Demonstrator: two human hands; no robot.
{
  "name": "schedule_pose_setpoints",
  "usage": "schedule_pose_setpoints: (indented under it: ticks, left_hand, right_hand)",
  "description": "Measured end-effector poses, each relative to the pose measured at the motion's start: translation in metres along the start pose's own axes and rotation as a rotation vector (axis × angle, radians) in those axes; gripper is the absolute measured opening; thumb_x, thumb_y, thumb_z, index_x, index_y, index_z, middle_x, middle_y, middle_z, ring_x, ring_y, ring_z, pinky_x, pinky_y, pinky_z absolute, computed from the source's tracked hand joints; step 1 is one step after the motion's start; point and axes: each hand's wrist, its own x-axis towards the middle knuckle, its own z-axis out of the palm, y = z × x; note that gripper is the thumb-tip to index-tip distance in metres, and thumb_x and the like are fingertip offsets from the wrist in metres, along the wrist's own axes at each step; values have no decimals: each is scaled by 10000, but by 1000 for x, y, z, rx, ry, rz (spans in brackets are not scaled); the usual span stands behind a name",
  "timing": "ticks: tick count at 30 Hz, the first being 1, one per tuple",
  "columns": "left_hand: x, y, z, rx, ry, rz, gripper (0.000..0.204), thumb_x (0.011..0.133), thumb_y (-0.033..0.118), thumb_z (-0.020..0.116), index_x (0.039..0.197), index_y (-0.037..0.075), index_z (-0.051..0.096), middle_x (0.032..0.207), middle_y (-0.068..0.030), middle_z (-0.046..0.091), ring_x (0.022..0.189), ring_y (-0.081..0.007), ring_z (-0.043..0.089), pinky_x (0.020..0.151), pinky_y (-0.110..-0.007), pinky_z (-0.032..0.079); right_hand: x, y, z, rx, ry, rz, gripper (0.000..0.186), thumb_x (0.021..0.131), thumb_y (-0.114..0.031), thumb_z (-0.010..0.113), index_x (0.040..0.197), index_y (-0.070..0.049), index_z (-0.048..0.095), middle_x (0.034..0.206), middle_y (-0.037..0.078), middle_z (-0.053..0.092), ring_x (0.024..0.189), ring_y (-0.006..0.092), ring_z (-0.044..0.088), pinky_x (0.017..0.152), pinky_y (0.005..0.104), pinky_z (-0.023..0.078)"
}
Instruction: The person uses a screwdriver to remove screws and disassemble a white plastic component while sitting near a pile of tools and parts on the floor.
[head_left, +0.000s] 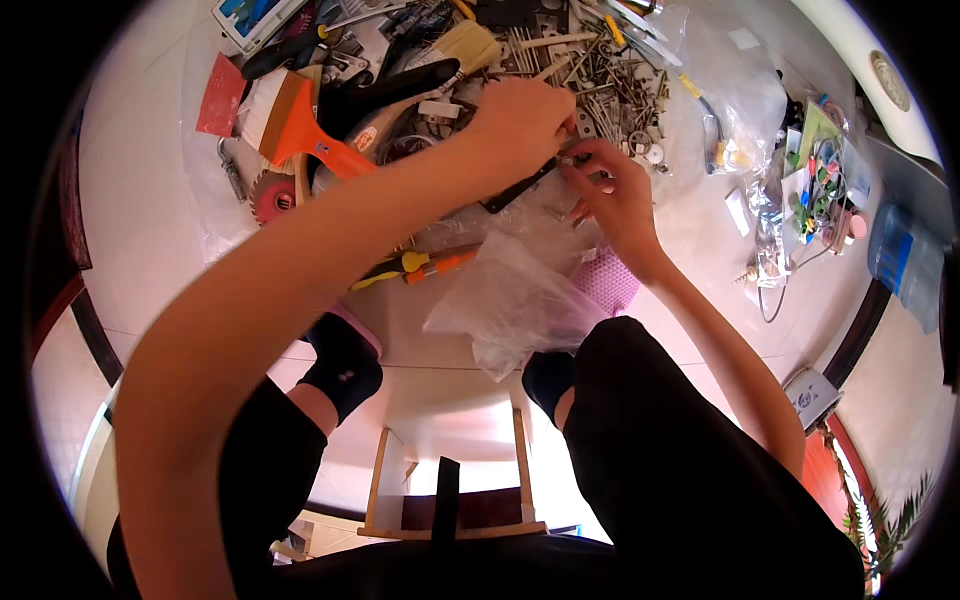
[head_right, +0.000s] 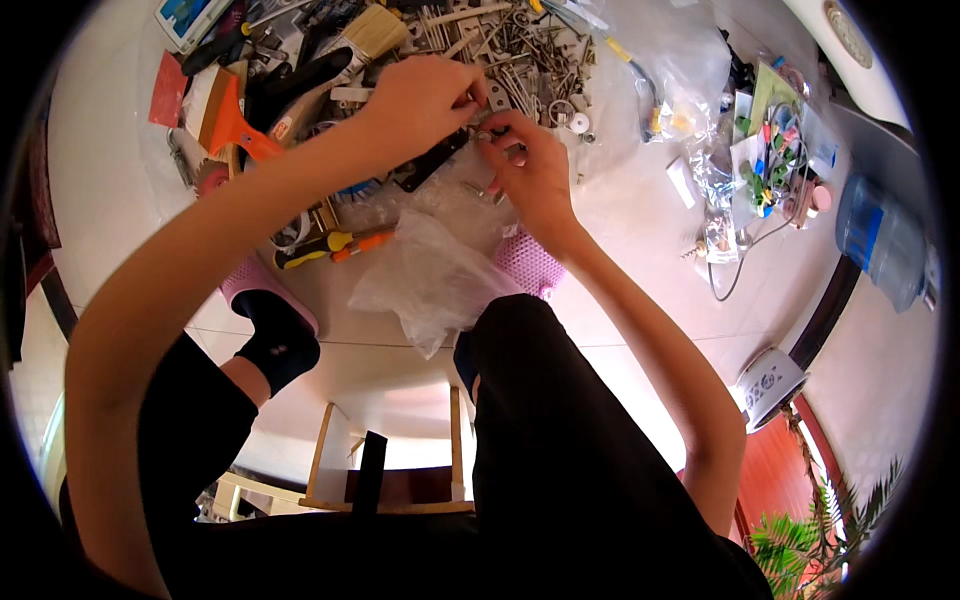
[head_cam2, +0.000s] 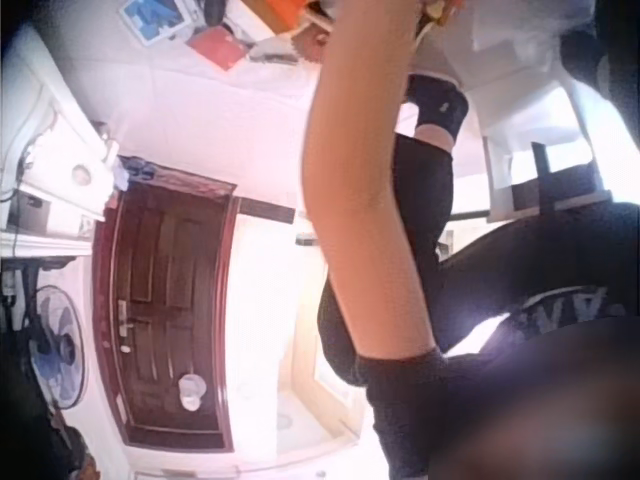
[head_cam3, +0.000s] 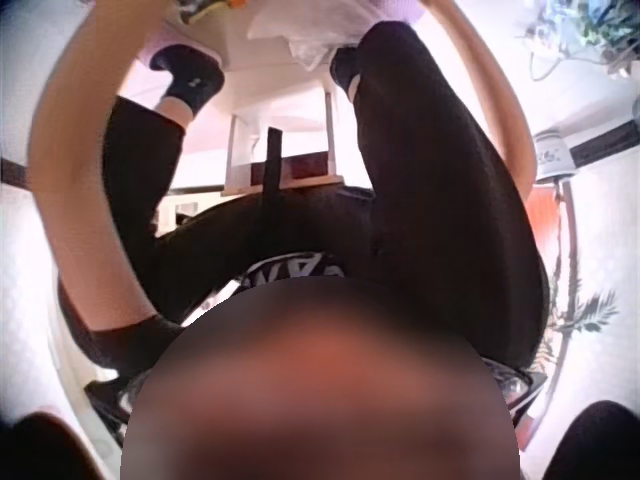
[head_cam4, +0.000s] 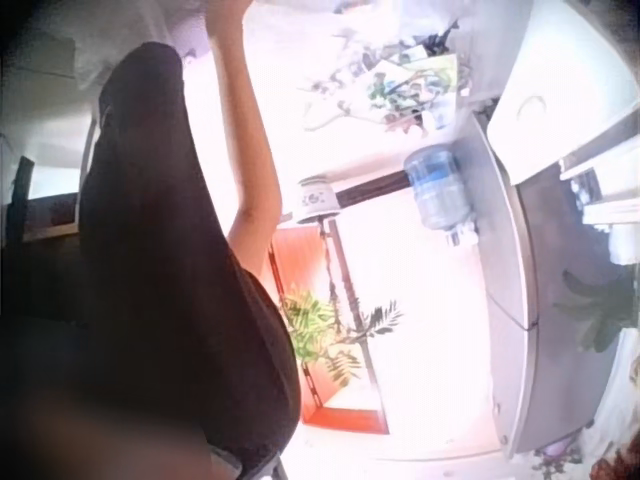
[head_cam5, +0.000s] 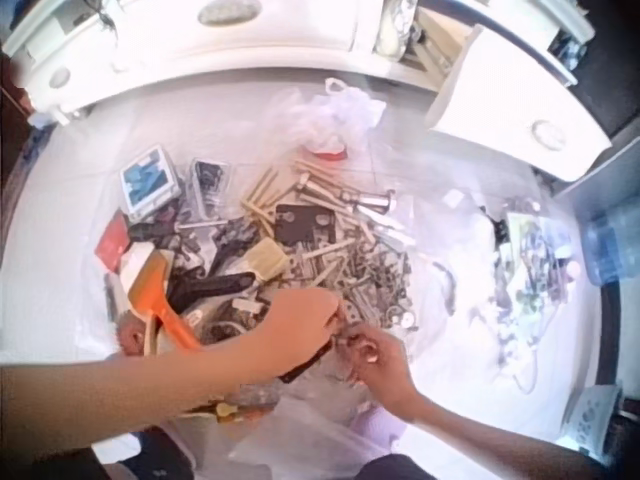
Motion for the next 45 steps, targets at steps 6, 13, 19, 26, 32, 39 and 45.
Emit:
schedule_pose_setpoints:
  ticks: [6, 13, 19, 26, 32, 39, 45]
  left_hand:
    - [3, 7, 3, 99, -72, -73, 112, 743, 192, 641, 827, 133, 683, 748, -44, 660, 749, -257, 638, 648, -388, 490]
    - [-3, 6, -2, 66, -61, -134, 105, 741, 194, 642, 809, 134, 694, 727, -40, 655, 747, -260, 630, 651, -383, 487]
    - [-27, 21, -17, 44, 35, -14, 96, 771, 175, 622, 841, 124, 662, 798, -35, 588, 832, -233, 592, 682, -367, 486]
    - [-135, 40, -152, -13, -449, -64, 167, 821, 99, 588, 984, 107, 551, 928, -81, 510, 913, -275, 529, 743, -375, 443]
    - [-183, 23, -217, 95, -698, -424, 228, 861, 105, 560, 1085, 67, 541, 1048, -101, 557, 942, -274, 567, 813, -347, 446]
    - [-145, 48, -191, -955, -397, -1096, 346, 929, 219, 514, 1256, 120, 463, 996, -48, 618, 965, -121, 560, 867, -271, 425]
    - [-116, 55, -189, -993, -351, -1154, 390, 903, 217, 524, 1275, 121, 454, 1013, -43, 630, 979, -116, 574, 908, -261, 415]
  right_hand:
    - [6, 0, 8, -81, 116, 27, 168, 831, -81, 644, 981, -22, 598, 720, 61, 612, 480, 112, 575, 431, 239, 423]
    - [9, -1, 11, -83, 156, 17, 124, 829, -76, 638, 946, -37, 621, 703, 45, 589, 497, 88, 547, 419, 236, 422]
    - [-12, -10, 2, -51, 51, 71, 177, 853, -58, 587, 1029, -52, 573, 706, -1, 505, 538, 55, 504, 417, 212, 423]
    - [-31, -30, 3, 71, -7, 49, 158, 866, -54, 569, 1022, -68, 550, 726, -20, 479, 513, 27, 442, 447, 189, 379]
    - [12, -48, 29, -124, -96, -281, 208, 834, -73, 623, 1032, -68, 558, 748, -14, 500, 561, 27, 471, 496, 202, 389]
    - [61, -65, 89, -530, 60, -733, 288, 691, -113, 743, 907, -36, 568, 875, 100, 533, 825, 288, 536, 700, 369, 455]
    - [65, -58, 91, -588, 130, -815, 307, 644, -95, 765, 858, -36, 554, 796, 95, 532, 771, 297, 553, 648, 380, 454]
